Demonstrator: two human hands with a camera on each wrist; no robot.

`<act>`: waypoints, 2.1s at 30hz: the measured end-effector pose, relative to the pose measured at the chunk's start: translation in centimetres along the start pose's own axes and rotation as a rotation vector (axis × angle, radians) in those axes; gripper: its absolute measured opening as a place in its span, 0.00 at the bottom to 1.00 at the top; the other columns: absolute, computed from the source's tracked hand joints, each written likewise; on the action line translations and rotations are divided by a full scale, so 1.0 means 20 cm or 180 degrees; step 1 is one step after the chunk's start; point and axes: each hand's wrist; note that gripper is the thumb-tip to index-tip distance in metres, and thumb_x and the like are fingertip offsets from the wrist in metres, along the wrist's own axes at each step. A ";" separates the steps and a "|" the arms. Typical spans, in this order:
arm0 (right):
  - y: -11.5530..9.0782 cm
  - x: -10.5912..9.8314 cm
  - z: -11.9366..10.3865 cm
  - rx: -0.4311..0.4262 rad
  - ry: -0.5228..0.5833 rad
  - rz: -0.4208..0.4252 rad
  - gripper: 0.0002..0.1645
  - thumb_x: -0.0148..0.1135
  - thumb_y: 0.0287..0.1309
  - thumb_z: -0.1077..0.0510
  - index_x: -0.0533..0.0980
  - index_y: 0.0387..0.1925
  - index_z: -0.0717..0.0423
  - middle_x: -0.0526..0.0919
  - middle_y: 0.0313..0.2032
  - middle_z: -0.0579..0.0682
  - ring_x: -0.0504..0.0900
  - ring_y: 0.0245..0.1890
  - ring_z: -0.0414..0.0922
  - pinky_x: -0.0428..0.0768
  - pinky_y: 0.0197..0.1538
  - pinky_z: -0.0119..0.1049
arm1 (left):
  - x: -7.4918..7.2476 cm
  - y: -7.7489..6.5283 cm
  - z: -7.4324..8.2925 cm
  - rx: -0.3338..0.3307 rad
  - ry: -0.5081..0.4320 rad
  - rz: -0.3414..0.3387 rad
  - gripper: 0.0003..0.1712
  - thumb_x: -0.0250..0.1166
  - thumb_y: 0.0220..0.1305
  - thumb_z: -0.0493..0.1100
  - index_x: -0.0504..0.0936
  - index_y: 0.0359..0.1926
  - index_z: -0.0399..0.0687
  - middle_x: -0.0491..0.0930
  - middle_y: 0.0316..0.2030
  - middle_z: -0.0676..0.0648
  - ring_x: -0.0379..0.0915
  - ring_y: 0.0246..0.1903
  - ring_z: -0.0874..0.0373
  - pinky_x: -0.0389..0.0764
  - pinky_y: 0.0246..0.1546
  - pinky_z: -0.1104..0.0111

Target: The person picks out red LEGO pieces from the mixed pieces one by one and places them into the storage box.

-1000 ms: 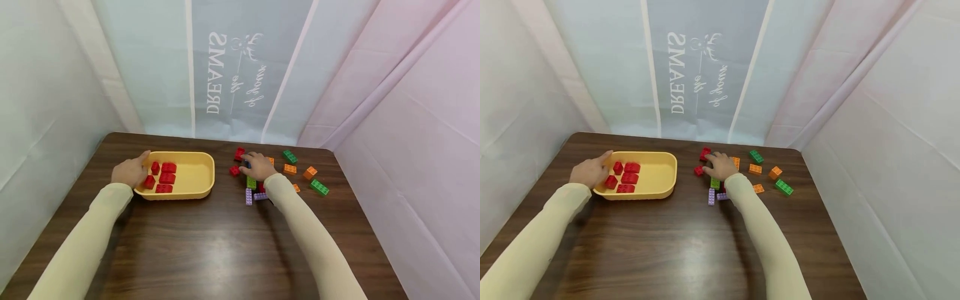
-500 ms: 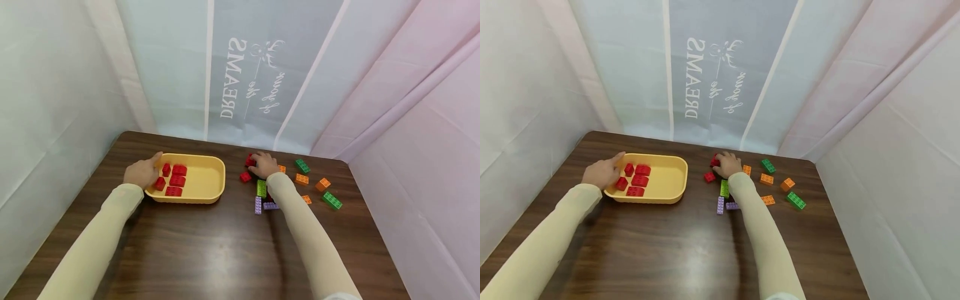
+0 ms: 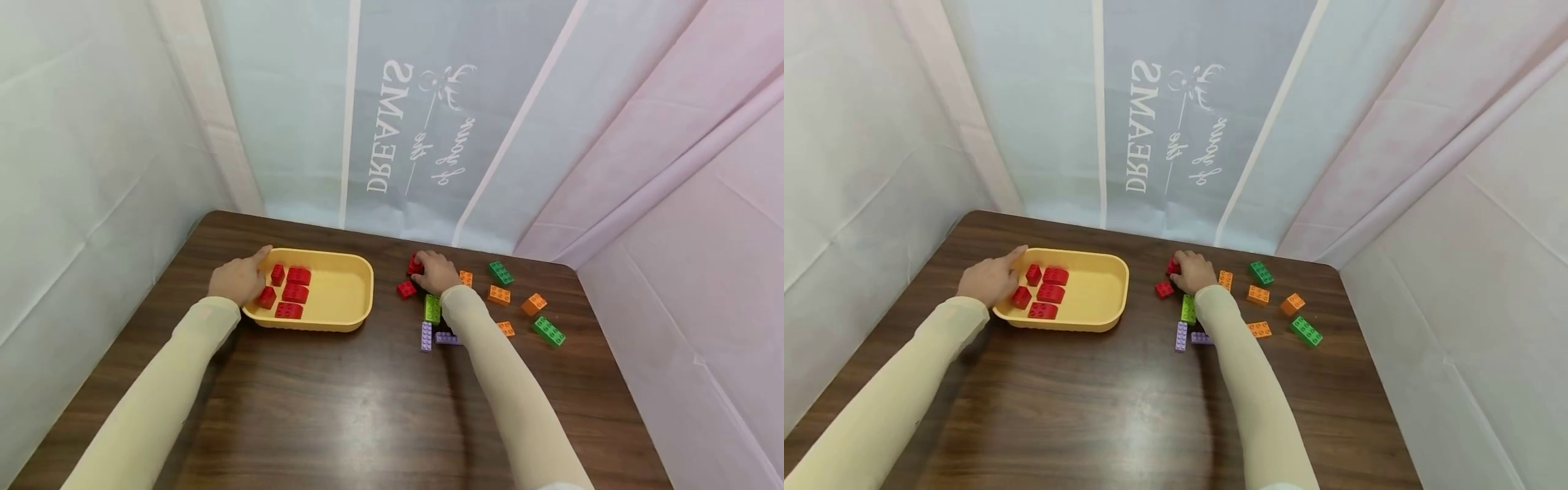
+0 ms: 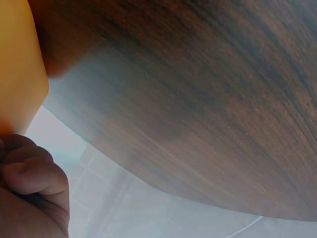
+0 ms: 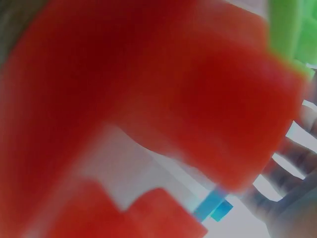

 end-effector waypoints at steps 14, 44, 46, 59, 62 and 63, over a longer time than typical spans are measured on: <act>-0.06 -0.04 -0.05 -0.0007 0.0030 -0.0010 0.21 0.64 0.67 0.48 0.74 0.57 0.52 0.75 0.59 0.56 0.72 0.58 0.57 0.70 0.59 0.57 | 0.01 -0.03 -0.01 0.0059 0.0033 0.0085 0.37 0.49 0.69 0.41 0.57 0.78 0.47 0.67 0.14 0.45 0.62 0.14 0.51 0.70 0.17 0.59; -0.16 -0.19 -0.17 -0.0098 0.0198 0.0089 0.21 0.66 0.65 0.47 0.75 0.54 0.52 0.71 0.63 0.55 0.70 0.63 0.55 0.66 0.65 0.56 | 0.00 -0.02 0.01 0.0096 -0.0003 0.0046 0.37 0.49 0.69 0.41 0.57 0.78 0.46 0.67 0.14 0.44 0.63 0.14 0.50 0.71 0.18 0.59; -0.17 -0.20 -0.18 -0.0131 0.0213 0.0106 0.21 0.67 0.65 0.47 0.75 0.54 0.52 0.72 0.62 0.55 0.70 0.62 0.54 0.67 0.65 0.55 | 0.00 -0.02 0.01 0.0086 -0.0005 0.0030 0.37 0.49 0.69 0.41 0.57 0.78 0.46 0.67 0.14 0.45 0.64 0.14 0.50 0.71 0.18 0.59; -0.16 -0.23 -0.31 -0.0324 0.0198 0.0249 0.18 0.69 0.62 0.48 0.76 0.49 0.49 0.74 0.53 0.50 0.74 0.49 0.50 0.75 0.55 0.50 | 0.01 -0.02 0.01 0.0058 -0.0019 0.0019 0.37 0.49 0.69 0.42 0.57 0.78 0.46 0.68 0.15 0.44 0.65 0.15 0.50 0.73 0.19 0.59; -0.16 -0.24 -0.33 -0.0366 0.0176 0.0245 0.18 0.69 0.62 0.48 0.76 0.49 0.49 0.74 0.52 0.50 0.74 0.47 0.50 0.75 0.54 0.49 | 0.01 -0.02 0.01 0.0064 -0.0028 0.0006 0.37 0.49 0.69 0.42 0.57 0.78 0.46 0.67 0.15 0.45 0.64 0.15 0.50 0.72 0.19 0.59; -0.16 -0.24 -0.34 -0.0382 0.0164 0.0246 0.18 0.70 0.62 0.48 0.76 0.49 0.49 0.74 0.52 0.50 0.74 0.47 0.50 0.76 0.54 0.49 | 0.00 -0.02 0.01 0.0065 -0.0029 0.0001 0.37 0.49 0.69 0.42 0.57 0.78 0.46 0.67 0.15 0.45 0.64 0.15 0.51 0.72 0.18 0.60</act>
Point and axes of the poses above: each hand's wrist, its own y-axis towards the middle knuckle, its own x-axis out of the palm, z = x × y
